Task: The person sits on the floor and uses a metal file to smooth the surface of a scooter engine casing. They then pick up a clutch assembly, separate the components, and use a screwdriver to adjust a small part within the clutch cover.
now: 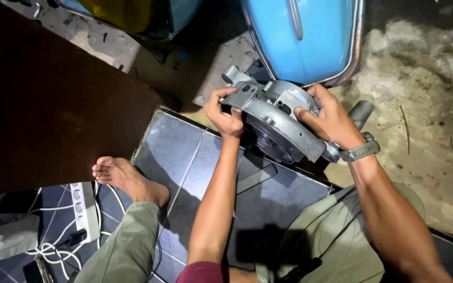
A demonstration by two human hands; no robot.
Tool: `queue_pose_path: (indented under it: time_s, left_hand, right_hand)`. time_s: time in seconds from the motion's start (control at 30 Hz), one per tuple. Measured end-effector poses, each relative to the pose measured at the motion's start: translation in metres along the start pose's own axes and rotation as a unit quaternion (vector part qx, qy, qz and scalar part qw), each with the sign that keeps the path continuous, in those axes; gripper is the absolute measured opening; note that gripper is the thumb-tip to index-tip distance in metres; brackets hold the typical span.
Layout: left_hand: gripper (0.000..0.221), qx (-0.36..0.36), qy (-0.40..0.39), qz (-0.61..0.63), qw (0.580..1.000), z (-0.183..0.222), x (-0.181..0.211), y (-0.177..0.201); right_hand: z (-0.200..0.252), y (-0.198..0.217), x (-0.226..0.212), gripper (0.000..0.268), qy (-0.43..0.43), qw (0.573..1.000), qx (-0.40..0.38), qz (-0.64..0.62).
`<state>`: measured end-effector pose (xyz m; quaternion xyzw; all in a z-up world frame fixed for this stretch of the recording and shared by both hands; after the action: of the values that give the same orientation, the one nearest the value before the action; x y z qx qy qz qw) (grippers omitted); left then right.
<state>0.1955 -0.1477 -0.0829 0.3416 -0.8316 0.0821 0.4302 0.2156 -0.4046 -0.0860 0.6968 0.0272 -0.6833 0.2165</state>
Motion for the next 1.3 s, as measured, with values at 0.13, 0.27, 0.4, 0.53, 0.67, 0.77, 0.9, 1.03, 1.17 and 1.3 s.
queue_pose_path:
  time_s: [0.13,0.27,0.4,0.53,0.67,0.77,0.9,1.03,1.17,1.3]
  left_hand:
    - [0.074,0.015,0.011,0.004,1.0,0.013,-0.001,-0.002]
    - [0.073,0.022,0.008,-0.009,1.0,0.019,0.018,-0.004]
    - [0.073,0.03,0.012,-0.008,0.999,0.033,0.021,-0.012]
    - [0.073,0.027,0.024,0.01,0.999,0.039,0.03,-0.02]
    - [0.073,0.024,0.019,0.016,0.999,0.04,0.035,-0.023]
    - [0.073,0.019,0.013,0.011,1.0,0.04,0.047,-0.022]
    - [0.072,0.001,0.021,0.03,0.999,0.048,0.042,-0.021]
    - [0.062,-0.041,0.047,0.038,0.997,0.061,0.063,-0.02]
    - [0.05,-0.074,0.07,0.016,0.995,0.083,0.068,-0.028]
    - [0.045,-0.076,0.092,0.013,0.993,0.11,0.058,-0.038]
  right_hand:
    - [0.001,0.007,-0.001,0.03,0.0,1.0,-0.006,-0.003]
    - [0.0,0.016,-0.002,0.028,0.007,1.0,-0.02,0.002]
    - [0.003,0.028,-0.007,0.027,0.021,0.999,-0.028,0.002]
    - [0.003,0.039,-0.003,0.027,0.017,0.999,-0.031,0.002]
    - [0.004,0.045,-0.001,0.029,0.01,0.999,-0.031,0.016]
    - [0.0,0.048,0.006,0.028,0.019,0.999,-0.033,0.01]
    - [-0.006,0.049,0.016,0.028,0.019,0.999,-0.034,0.013]
    - [-0.004,0.058,0.013,0.022,0.009,0.999,-0.03,0.018]
    - [0.0,0.067,0.021,0.015,0.013,0.999,-0.036,0.013]
    - [0.006,0.072,0.049,0.015,-0.03,0.998,-0.049,0.033]
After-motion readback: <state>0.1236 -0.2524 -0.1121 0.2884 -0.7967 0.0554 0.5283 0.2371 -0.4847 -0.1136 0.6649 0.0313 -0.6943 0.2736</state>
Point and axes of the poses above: each hand's wrist, its own z-axis away from the middle knuckle, its own y-axis out of the back of the hand, x = y × z, the point moved 3 cm from there along -z, towards the middle knuckle, and after that the axes turned 7 degrees about -z, right-handed, at the moved point
